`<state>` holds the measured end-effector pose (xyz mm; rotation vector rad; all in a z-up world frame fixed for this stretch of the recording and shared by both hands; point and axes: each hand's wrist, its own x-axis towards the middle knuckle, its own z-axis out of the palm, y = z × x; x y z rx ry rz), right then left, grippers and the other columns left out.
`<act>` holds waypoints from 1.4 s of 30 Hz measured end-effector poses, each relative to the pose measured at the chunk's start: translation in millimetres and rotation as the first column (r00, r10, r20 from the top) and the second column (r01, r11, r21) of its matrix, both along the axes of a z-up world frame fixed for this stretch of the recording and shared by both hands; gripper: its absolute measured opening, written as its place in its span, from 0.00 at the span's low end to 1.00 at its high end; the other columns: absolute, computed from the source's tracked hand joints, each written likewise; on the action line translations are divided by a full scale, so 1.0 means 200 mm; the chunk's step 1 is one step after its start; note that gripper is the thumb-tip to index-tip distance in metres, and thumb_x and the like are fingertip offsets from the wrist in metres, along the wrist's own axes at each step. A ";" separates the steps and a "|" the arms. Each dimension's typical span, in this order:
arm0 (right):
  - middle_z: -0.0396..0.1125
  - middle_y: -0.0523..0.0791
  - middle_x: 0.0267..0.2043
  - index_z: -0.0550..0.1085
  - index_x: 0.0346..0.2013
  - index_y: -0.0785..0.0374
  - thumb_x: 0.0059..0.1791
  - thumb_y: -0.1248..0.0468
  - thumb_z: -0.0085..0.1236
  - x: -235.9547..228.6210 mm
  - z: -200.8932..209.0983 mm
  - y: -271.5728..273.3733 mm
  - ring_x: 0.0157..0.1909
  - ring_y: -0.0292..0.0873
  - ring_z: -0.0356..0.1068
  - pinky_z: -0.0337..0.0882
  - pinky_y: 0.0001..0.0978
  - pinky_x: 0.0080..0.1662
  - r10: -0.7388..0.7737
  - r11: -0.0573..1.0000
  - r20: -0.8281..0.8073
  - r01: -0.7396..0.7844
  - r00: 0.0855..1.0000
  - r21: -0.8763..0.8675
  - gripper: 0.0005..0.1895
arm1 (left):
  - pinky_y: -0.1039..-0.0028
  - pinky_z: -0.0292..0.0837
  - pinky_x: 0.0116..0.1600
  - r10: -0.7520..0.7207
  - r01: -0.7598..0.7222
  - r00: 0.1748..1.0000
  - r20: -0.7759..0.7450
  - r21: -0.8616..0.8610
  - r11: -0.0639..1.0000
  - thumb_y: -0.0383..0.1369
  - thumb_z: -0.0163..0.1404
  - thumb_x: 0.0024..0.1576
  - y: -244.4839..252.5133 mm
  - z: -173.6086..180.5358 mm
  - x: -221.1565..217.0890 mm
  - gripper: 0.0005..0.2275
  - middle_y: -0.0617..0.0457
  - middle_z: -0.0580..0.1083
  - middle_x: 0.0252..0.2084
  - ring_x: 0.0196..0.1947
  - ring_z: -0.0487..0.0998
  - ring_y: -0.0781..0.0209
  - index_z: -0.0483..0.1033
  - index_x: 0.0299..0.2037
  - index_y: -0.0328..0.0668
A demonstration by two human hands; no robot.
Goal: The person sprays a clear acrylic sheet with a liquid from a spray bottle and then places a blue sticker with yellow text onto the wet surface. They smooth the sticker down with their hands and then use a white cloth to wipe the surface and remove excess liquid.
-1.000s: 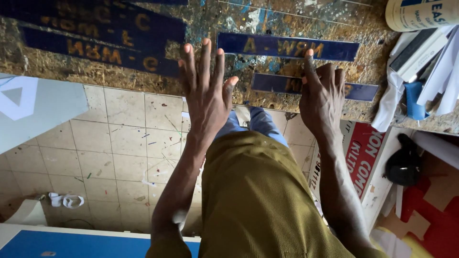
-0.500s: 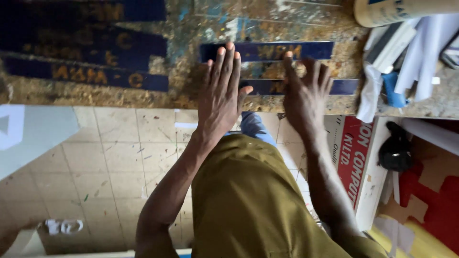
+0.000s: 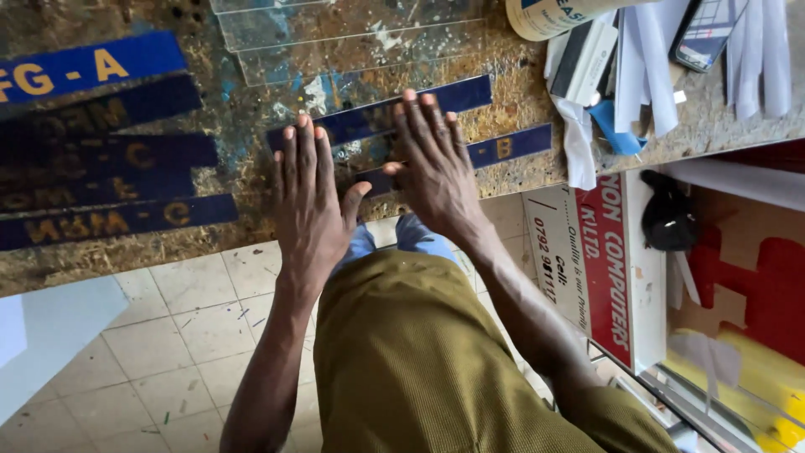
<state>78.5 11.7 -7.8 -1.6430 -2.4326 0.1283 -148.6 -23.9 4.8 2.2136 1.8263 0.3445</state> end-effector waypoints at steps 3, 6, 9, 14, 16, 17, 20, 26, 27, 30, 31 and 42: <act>0.28 0.51 0.93 0.41 0.91 0.62 0.69 0.35 0.29 0.09 0.09 0.01 0.93 0.54 0.24 0.29 0.61 0.88 -0.048 0.948 0.153 0.093 0.987 -0.306 0.45 | 0.46 0.42 0.93 0.021 -0.019 1.000 0.022 -0.114 0.993 0.60 0.27 0.78 0.00 0.09 -0.01 0.40 0.39 0.42 0.91 0.91 0.41 0.39 0.43 0.89 0.34; 0.25 0.49 0.94 0.39 0.91 0.59 0.67 0.35 0.19 0.14 0.10 0.02 0.94 0.52 0.21 0.23 0.57 0.88 -0.145 0.915 0.120 0.179 0.982 -0.362 0.45 | 0.44 0.48 0.92 0.034 -0.034 0.999 -0.015 -0.048 0.998 0.60 0.29 0.79 0.00 0.07 -0.01 0.38 0.40 0.46 0.91 0.91 0.44 0.37 0.45 0.89 0.38; 0.26 0.49 0.94 0.41 0.91 0.61 0.70 0.38 0.30 0.14 0.13 0.02 0.93 0.54 0.22 0.26 0.59 0.88 -0.142 0.920 0.151 0.187 0.978 -0.344 0.42 | 0.36 0.54 0.88 0.033 -0.034 0.999 -0.032 -0.028 0.999 0.59 0.29 0.79 0.02 0.09 -0.02 0.34 0.40 0.47 0.90 0.89 0.48 0.31 0.56 0.89 0.50; 0.26 0.51 0.94 0.37 0.91 0.59 0.70 0.42 0.54 -0.03 0.10 0.00 0.94 0.54 0.25 0.34 0.62 0.88 -0.032 0.938 0.128 0.074 0.991 -0.339 0.49 | 0.39 0.49 0.89 0.002 -0.004 1.000 -0.027 -0.056 0.998 0.58 0.27 0.79 0.03 0.11 0.05 0.35 0.39 0.46 0.90 0.89 0.45 0.33 0.55 0.89 0.43; 0.31 0.52 0.93 0.40 0.90 0.62 0.71 0.40 0.50 -0.07 0.13 -0.02 0.94 0.55 0.30 0.36 0.56 0.90 0.031 0.950 0.096 0.000 0.995 -0.311 0.47 | 0.45 0.43 0.90 -0.020 0.018 1.000 -0.020 -0.100 0.995 0.57 0.27 0.80 0.02 0.11 0.07 0.36 0.42 0.46 0.90 0.90 0.43 0.40 0.50 0.89 0.37; 0.35 0.50 0.93 0.45 0.90 0.61 0.70 0.38 0.40 -0.06 0.14 -0.03 0.94 0.52 0.33 0.39 0.53 0.90 0.018 0.967 0.085 0.005 0.996 -0.255 0.43 | 0.46 0.44 0.90 -0.020 0.020 1.000 0.001 -0.081 0.997 0.56 0.26 0.80 0.02 0.10 0.07 0.36 0.42 0.47 0.90 0.90 0.45 0.41 0.50 0.89 0.36; 0.33 0.51 0.93 0.44 0.90 0.60 0.68 0.39 0.42 0.08 0.06 0.01 0.94 0.53 0.32 0.39 0.57 0.89 -0.045 0.967 0.101 0.068 0.994 -0.246 0.44 | 0.47 0.43 0.91 -0.020 0.023 0.999 0.033 -0.082 0.996 0.55 0.25 0.79 0.04 0.10 0.07 0.36 0.42 0.46 0.90 0.91 0.45 0.41 0.48 0.88 0.35; 0.30 0.53 0.93 0.40 0.90 0.63 0.69 0.37 0.30 0.37 0.07 0.02 0.94 0.54 0.29 0.30 0.58 0.88 -0.203 0.938 0.065 0.213 0.977 -0.274 0.44 | 0.46 0.36 0.92 0.007 -0.004 1.000 0.030 -0.121 0.993 0.57 0.24 0.79 0.02 0.08 0.09 0.37 0.43 0.42 0.91 0.91 0.39 0.42 0.43 0.89 0.37; 0.34 0.52 0.94 0.43 0.90 0.64 0.67 0.35 0.19 0.39 0.10 0.02 0.94 0.54 0.33 0.33 0.55 0.89 -0.231 0.944 -0.010 0.222 0.973 -0.244 0.46 | 0.44 0.36 0.92 0.013 -0.009 0.999 0.030 -0.122 0.993 0.56 0.26 0.79 0.01 0.08 0.09 0.36 0.43 0.41 0.91 0.91 0.39 0.41 0.43 0.89 0.37; 0.33 0.51 0.94 0.43 0.91 0.63 0.70 0.39 0.28 0.44 0.09 0.02 0.94 0.54 0.29 0.30 0.56 0.88 -0.245 0.939 -0.028 0.230 0.969 -0.254 0.42 | 0.43 0.39 0.91 0.014 -0.009 0.998 0.062 -0.080 0.997 0.56 0.26 0.79 0.01 0.07 0.09 0.35 0.45 0.43 0.91 0.91 0.41 0.41 0.45 0.90 0.43; 0.33 0.51 0.94 0.43 0.91 0.63 0.70 0.39 0.28 0.44 0.11 0.03 0.94 0.54 0.29 0.30 0.56 0.88 -0.239 0.943 -0.034 0.224 0.970 -0.247 0.42 | 0.43 0.39 0.91 0.019 -0.015 0.998 0.058 -0.072 0.997 0.56 0.26 0.79 0.01 0.07 0.09 0.35 0.45 0.43 0.91 0.91 0.41 0.41 0.45 0.90 0.43; 0.66 0.43 0.67 0.79 0.68 0.45 0.54 0.61 0.72 0.37 0.17 0.26 0.71 0.54 0.64 0.66 0.54 0.66 -0.035 0.997 -0.039 0.037 0.999 0.073 0.27 | 0.46 0.60 0.80 0.108 -0.092 0.993 -0.047 0.271 0.958 0.51 0.48 0.77 0.11 0.00 0.16 0.20 0.46 0.70 0.77 0.82 0.63 0.41 0.85 0.67 0.51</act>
